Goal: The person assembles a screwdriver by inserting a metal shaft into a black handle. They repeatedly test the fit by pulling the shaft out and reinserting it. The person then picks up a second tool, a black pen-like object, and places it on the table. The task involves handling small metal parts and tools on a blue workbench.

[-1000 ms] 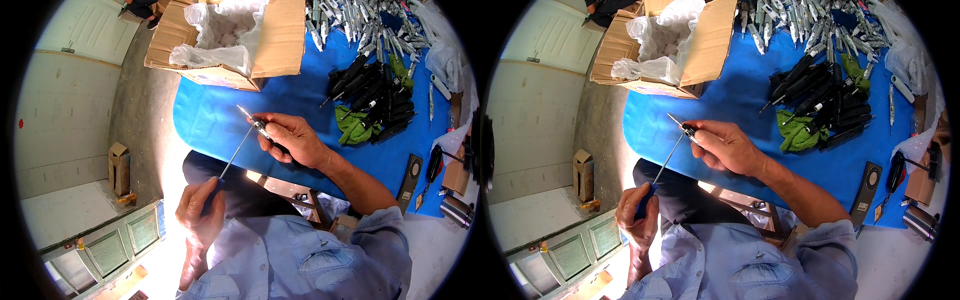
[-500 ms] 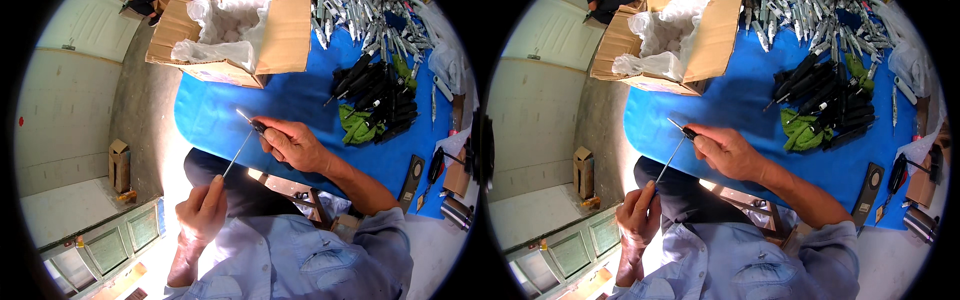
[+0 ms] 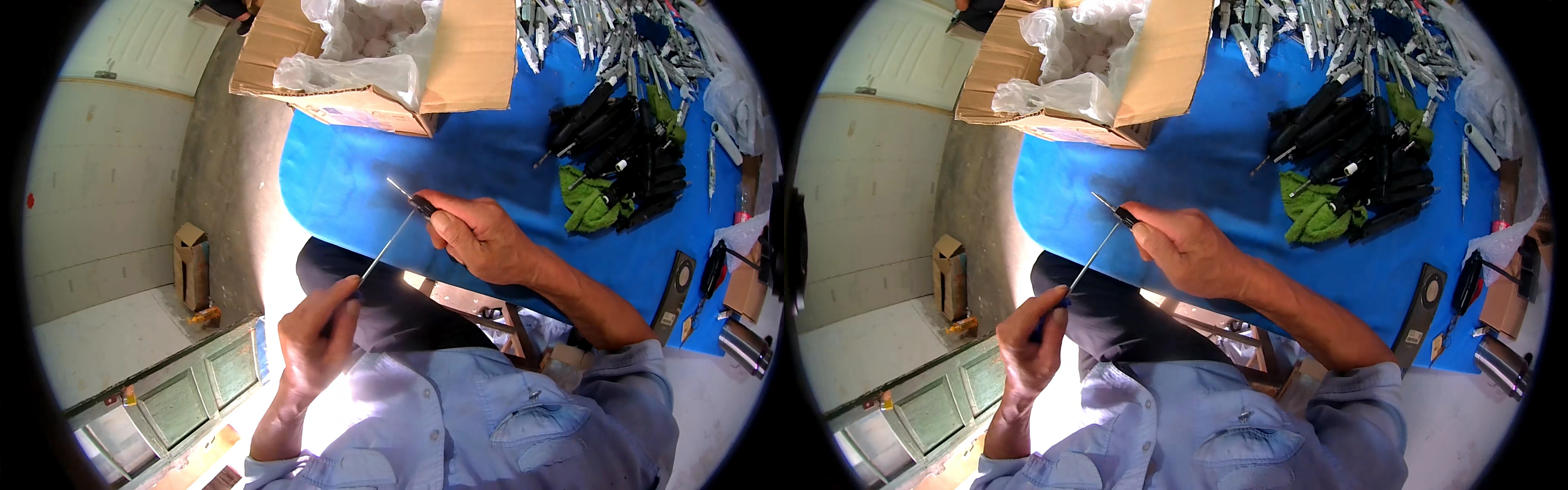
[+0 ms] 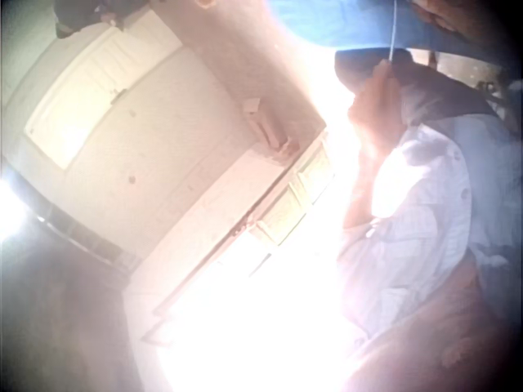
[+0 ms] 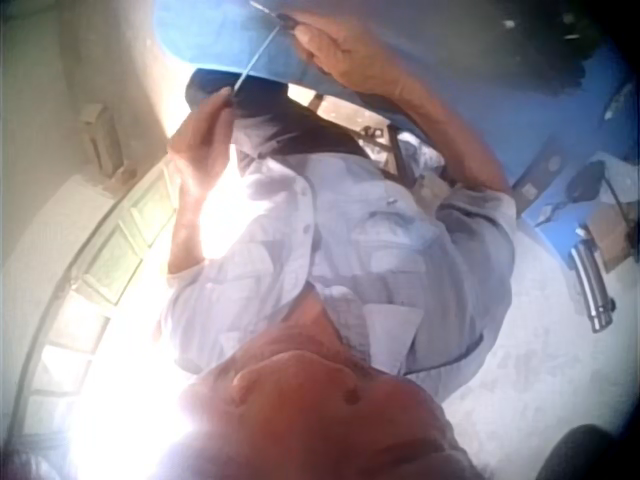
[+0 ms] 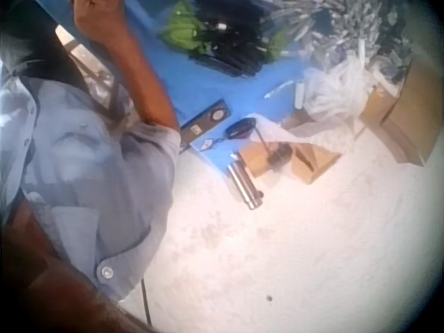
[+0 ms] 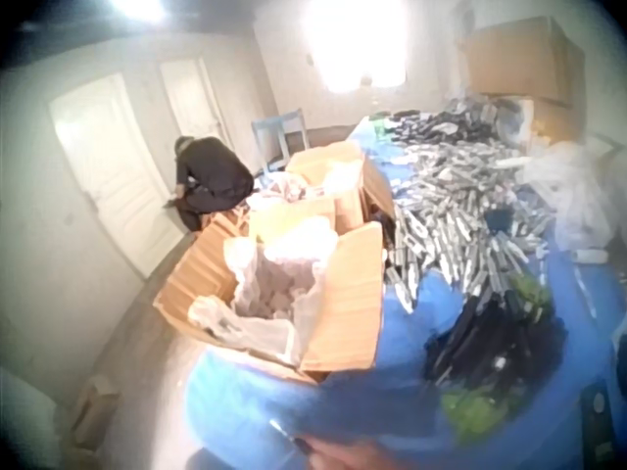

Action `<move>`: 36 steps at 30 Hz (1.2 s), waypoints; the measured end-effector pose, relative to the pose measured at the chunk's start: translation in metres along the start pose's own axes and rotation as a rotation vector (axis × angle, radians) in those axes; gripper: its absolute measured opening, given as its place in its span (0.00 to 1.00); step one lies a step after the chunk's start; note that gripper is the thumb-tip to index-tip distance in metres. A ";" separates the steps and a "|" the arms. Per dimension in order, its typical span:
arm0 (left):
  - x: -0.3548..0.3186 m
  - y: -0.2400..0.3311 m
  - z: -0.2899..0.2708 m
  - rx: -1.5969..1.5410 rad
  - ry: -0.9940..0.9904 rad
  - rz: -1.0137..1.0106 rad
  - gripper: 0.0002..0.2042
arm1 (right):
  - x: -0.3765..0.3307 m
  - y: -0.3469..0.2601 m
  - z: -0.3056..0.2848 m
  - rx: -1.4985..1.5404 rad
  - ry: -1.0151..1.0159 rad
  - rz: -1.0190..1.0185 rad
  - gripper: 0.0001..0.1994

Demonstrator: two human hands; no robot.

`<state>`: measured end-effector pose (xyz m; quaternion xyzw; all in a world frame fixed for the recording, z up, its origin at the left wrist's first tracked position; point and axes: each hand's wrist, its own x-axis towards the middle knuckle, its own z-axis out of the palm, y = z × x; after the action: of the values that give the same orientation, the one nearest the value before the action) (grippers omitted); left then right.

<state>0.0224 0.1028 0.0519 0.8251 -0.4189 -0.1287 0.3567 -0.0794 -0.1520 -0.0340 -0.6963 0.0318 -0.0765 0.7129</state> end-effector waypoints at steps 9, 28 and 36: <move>0.006 0.002 -0.008 -1.014 -0.120 -0.920 0.16 | 0.001 0.009 0.002 -0.115 0.038 -0.117 0.23; 0.010 0.007 0.006 0.391 0.008 0.252 0.14 | 0.002 -0.007 0.001 -0.050 0.045 0.065 0.15; 0.020 -0.022 -0.012 -1.028 -0.233 -0.823 0.14 | -0.002 0.007 0.003 -0.180 0.052 -0.105 0.21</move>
<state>0.0545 0.1018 0.0469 0.6232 0.0090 -0.5258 0.5789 -0.0801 -0.1485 -0.0405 -0.7560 0.0205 -0.1286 0.6415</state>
